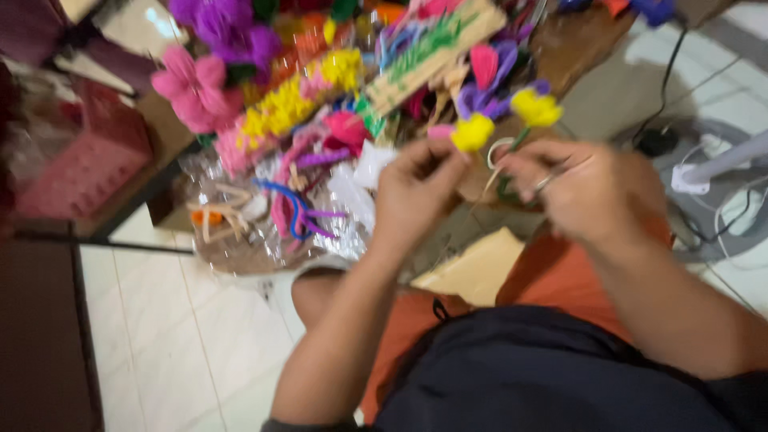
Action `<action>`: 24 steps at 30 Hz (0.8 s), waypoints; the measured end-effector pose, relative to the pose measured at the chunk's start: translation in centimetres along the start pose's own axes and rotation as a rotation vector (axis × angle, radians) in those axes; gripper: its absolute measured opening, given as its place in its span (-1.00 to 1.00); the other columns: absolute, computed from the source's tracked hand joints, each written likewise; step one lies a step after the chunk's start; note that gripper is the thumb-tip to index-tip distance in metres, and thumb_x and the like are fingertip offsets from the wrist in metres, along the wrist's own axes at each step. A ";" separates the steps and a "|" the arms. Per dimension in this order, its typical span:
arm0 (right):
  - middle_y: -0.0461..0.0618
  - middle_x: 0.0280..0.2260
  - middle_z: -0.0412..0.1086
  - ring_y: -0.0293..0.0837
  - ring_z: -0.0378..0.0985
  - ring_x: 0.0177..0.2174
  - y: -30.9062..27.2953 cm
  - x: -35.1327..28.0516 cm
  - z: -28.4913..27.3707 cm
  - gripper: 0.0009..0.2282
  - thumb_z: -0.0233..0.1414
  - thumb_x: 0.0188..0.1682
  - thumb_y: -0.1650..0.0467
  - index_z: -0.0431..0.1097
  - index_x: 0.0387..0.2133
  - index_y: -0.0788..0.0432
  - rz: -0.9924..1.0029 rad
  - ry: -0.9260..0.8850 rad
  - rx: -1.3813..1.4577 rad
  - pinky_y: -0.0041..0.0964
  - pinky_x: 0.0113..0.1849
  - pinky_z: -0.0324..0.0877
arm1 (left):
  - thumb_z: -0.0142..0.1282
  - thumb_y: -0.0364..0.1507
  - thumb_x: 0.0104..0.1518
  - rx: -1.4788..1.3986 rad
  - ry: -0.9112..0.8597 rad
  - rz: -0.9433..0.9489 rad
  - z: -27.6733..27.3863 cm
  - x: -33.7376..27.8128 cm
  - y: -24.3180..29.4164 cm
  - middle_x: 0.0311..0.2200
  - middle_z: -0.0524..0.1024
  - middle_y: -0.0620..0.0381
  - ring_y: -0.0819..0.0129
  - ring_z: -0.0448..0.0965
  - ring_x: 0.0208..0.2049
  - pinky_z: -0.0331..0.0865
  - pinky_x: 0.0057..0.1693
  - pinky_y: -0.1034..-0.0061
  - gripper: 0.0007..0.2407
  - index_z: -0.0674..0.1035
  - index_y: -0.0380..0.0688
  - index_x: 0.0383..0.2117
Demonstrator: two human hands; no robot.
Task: The person attaches yellow flower-shaped cutouts to wooden sticks. They wrap the sticks with green tape and use a glue gun to secure more flower heads, eventually grouping multiple flowers together.
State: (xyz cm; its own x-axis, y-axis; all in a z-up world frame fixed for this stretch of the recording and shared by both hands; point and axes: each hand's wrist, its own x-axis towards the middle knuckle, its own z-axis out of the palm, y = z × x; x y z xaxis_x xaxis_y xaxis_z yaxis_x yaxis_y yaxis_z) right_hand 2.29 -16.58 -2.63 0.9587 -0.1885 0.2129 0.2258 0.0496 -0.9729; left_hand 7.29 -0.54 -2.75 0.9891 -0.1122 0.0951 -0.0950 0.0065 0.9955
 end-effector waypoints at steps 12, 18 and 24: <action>0.08 -0.44 0.35 -0.33 0.25 -0.63 2.5 -0.2 -3.9 -0.91 -0.01 -0.04 0.47 0.36 -0.31 0.28 0.205 0.006 0.238 -0.50 -0.63 0.14 | 0.00 -0.31 -0.04 0.919 0.036 0.030 -6.0 5.7 -6.8 -0.45 0.60 0.08 0.12 0.57 -0.36 0.36 -0.24 0.32 -0.81 0.61 -0.09 -0.45; 0.15 -0.37 0.38 -0.27 0.20 -0.63 4.6 0.5 -4.1 -0.91 0.00 -0.11 0.53 0.36 -0.35 0.31 0.200 0.024 0.349 -0.48 -0.49 0.15 | -0.06 -0.39 -0.01 0.922 -0.004 0.193 -1.5 8.7 -8.4 -0.47 0.51 0.04 0.07 0.50 -0.39 0.29 -0.40 0.21 -0.87 0.56 -0.05 -0.44; 0.20 -0.38 0.39 -0.23 0.18 -0.64 6.5 1.4 -4.4 -0.88 0.00 -0.14 0.53 0.36 -0.34 0.35 0.178 -0.036 0.340 -0.46 -0.50 0.14 | -0.11 -0.45 0.00 1.157 -0.017 0.277 -2.1 9.4 -9.9 -0.49 0.42 -0.11 -0.16 0.45 -0.58 0.19 -0.58 0.05 -0.90 0.46 -0.19 -0.49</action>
State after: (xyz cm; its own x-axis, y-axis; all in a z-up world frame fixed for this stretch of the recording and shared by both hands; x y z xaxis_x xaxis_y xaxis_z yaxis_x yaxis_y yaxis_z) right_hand 4.31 -20.79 -9.04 0.9922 -0.1130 0.0528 0.0943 0.4020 -0.9108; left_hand 17.78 0.46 -11.68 0.9183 -0.2612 0.2973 -0.3585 -0.8673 0.3454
